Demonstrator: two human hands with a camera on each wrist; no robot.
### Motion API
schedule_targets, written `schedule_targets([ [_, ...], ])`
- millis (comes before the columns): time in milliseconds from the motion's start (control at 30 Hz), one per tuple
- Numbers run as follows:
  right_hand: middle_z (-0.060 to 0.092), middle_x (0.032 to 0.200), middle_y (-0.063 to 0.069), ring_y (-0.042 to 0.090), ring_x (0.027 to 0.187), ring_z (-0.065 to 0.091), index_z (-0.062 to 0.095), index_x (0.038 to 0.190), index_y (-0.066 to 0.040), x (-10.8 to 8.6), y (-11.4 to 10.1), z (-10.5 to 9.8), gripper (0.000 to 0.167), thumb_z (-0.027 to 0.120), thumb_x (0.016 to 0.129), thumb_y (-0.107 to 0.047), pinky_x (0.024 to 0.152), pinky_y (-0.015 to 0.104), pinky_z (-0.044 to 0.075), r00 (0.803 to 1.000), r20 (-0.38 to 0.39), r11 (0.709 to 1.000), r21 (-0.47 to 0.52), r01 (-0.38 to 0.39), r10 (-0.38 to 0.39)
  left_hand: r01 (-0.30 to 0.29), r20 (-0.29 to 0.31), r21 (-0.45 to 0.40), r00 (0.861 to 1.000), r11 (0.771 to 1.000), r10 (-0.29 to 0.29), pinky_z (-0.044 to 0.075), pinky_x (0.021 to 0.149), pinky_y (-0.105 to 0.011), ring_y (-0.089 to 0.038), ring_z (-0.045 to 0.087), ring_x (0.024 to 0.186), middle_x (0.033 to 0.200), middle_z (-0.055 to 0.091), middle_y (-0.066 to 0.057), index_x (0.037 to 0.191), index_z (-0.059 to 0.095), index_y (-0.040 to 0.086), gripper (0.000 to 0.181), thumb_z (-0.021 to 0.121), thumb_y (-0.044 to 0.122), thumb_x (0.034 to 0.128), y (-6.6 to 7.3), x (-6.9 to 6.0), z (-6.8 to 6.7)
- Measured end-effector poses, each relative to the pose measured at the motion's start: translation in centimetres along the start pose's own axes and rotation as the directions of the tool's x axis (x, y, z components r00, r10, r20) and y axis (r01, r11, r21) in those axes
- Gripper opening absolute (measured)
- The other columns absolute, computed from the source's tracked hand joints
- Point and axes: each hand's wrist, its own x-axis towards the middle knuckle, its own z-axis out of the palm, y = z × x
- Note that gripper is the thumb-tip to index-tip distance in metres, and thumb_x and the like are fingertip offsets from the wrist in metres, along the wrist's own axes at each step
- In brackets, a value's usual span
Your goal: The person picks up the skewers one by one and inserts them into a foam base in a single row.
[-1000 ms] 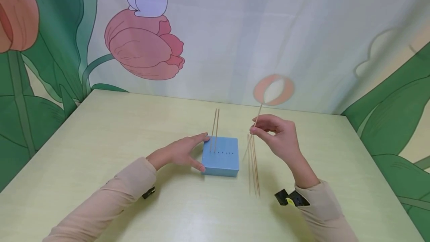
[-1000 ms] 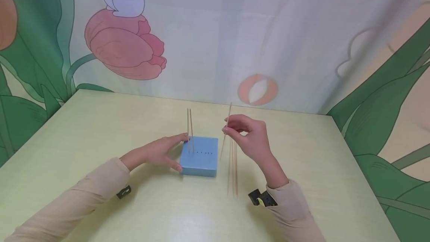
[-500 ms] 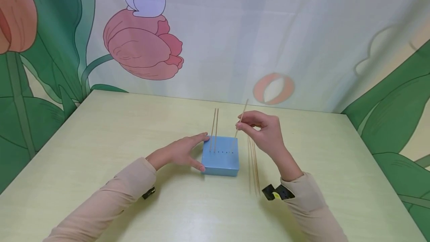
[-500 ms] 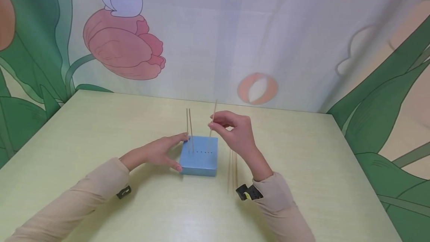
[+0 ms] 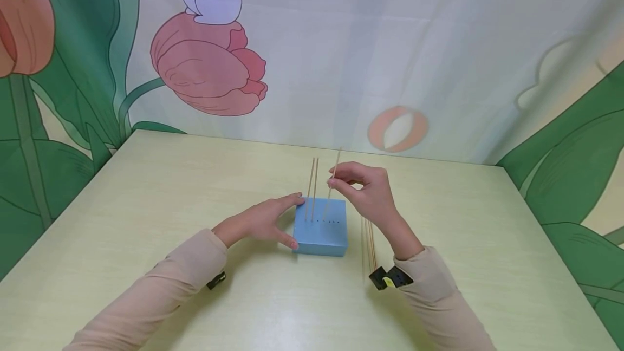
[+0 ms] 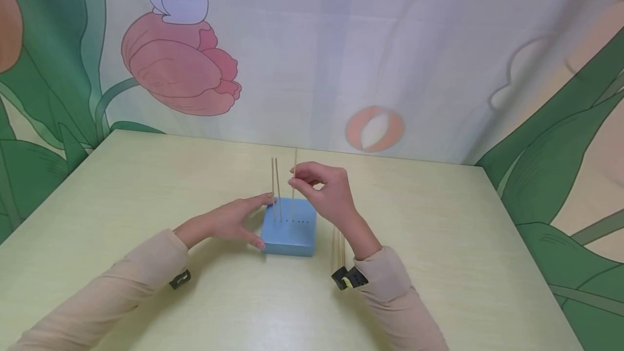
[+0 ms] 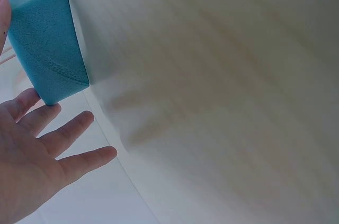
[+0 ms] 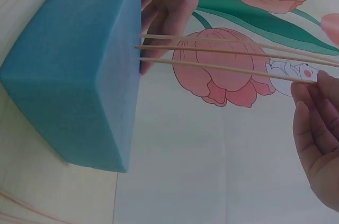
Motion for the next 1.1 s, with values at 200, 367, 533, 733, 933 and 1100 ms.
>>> schedule_targets([
  [200, 0.069, 0.076, 0.011, 0.018, 0.065, 0.065, 0.067, 0.087, 0.004, 0.2, -0.1, 0.3, 0.012, 0.07, 0.075, 0.005, 0.061, 0.028, 0.054, 1.0, 0.001, 1.0, -0.013, 0.009, -0.009, -0.009, 0.001, 0.002, 1.0, 1.0, 0.009, 0.028, 0.105, -0.04, -0.027, 0.028, 0.132, 0.148, 0.023, -0.012, 0.143, 0.028, 0.007, 0.101, 0.076, 0.049, 0.0654, -0.1, 0.1, 0.0],
  [367, 0.069, 0.076, 0.011, 0.019, 0.065, 0.065, 0.066, 0.087, 0.004, 0.3, 0.1, 0.6, 0.013, 0.07, 0.075, 0.005, 0.061, 0.029, 0.054, 1.0, 0.001, 1.0, -0.008, 0.013, -0.013, -0.011, 0.002, 0.001, 1.0, 1.0, 0.011, 0.027, 0.105, -0.04, -0.027, 0.028, 0.132, 0.148, 0.023, -0.012, 0.143, 0.028, 0.007, 0.1, 0.077, 0.049, 0.0655, -0.2, 0.0, 0.0],
  [533, 0.069, 0.076, 0.011, 0.019, 0.065, 0.065, 0.066, 0.086, 0.004, 0.4, 0.1, 0.8, 0.012, 0.07, 0.074, 0.005, 0.062, 0.029, 0.054, 1.0, -0.002, 1.0, -0.016, 0.022, -0.022, -0.007, 0.004, 0.0, 1.0, 1.0, 0.007, 0.027, 0.105, -0.04, -0.027, 0.027, 0.132, 0.148, 0.023, -0.012, 0.143, 0.027, 0.007, 0.099, 0.077, 0.047, 0.0661, -0.1, 0.0, 0.0],
  [733, 0.069, 0.076, 0.011, 0.019, 0.065, 0.065, 0.067, 0.087, 0.004, 0.0, 0.6, 1.2, 0.011, 0.069, 0.076, 0.004, 0.061, 0.027, 0.054, 1.0, 0.015, 1.0, -0.015, -0.003, 0.003, 0.007, 0.008, -0.004, 1.0, 1.0, -0.007, 0.027, 0.105, -0.041, -0.026, 0.027, 0.132, 0.149, 0.022, -0.011, 0.143, 0.027, 0.008, 0.099, 0.077, 0.047, 0.0663, 0.0, 0.0, 0.0],
  [933, 0.069, 0.075, 0.01, 0.019, 0.065, 0.066, 0.067, 0.085, 0.003, -0.4, 0.9, 1.6, 0.011, 0.07, 0.075, 0.004, 0.061, 0.027, 0.054, 1.0, 0.018, 1.0, -0.026, -0.013, 0.013, 0.011, 0.015, -0.003, 1.0, 1.0, -0.011, 0.027, 0.105, -0.04, -0.026, 0.027, 0.132, 0.149, 0.022, -0.01, 0.143, 0.027, 0.009, 0.1, 0.076, 0.049, 0.0662, 0.0, 0.0, 0.0],
  [1100, 0.069, 0.074, 0.009, 0.018, 0.064, 0.065, 0.067, 0.085, 0.003, -0.7, 1.1, 1.8, 0.01, 0.07, 0.075, 0.003, 0.061, 0.026, 0.053, 0.999, 0.021, 0.999, -0.035, -0.024, 0.024, 0.002, 0.012, -0.001, 1.0, 1.0, -0.002, 0.027, 0.105, -0.041, -0.026, 0.027, 0.132, 0.149, 0.022, -0.011, 0.143, 0.027, 0.008, 0.1, 0.076, 0.049, 0.0661, 0.0, -0.1, -0.1],
])
